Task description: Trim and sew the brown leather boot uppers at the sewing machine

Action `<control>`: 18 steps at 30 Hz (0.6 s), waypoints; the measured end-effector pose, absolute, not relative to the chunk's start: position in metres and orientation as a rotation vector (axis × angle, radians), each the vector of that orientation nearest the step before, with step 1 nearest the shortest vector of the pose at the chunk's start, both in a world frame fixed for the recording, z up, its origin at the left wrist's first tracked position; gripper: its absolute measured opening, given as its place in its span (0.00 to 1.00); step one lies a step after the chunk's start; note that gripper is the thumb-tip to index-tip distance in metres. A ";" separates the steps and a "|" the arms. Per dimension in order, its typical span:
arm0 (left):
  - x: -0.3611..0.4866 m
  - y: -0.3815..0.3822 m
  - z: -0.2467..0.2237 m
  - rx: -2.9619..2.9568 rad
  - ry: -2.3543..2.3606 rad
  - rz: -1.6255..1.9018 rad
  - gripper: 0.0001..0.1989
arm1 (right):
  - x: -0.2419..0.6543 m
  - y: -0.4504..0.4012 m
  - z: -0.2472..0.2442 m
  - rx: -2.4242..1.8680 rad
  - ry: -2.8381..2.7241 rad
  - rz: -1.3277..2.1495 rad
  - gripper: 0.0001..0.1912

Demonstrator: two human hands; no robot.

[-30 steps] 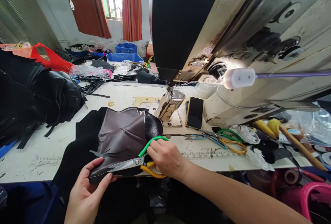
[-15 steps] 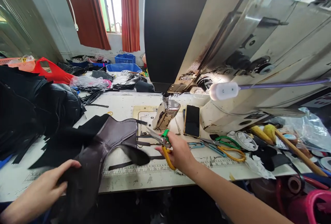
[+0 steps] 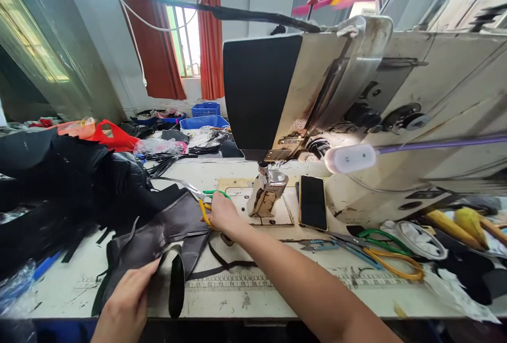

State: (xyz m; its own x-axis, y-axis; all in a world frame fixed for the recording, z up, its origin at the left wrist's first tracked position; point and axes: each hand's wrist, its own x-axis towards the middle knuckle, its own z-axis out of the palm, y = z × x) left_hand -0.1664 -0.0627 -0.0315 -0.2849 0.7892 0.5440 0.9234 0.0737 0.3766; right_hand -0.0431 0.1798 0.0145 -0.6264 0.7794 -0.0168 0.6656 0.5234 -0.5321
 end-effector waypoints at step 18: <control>-0.243 -0.038 0.025 -2.646 -1.844 -0.228 0.15 | 0.100 0.111 -0.013 -1.538 -2.218 1.016 0.05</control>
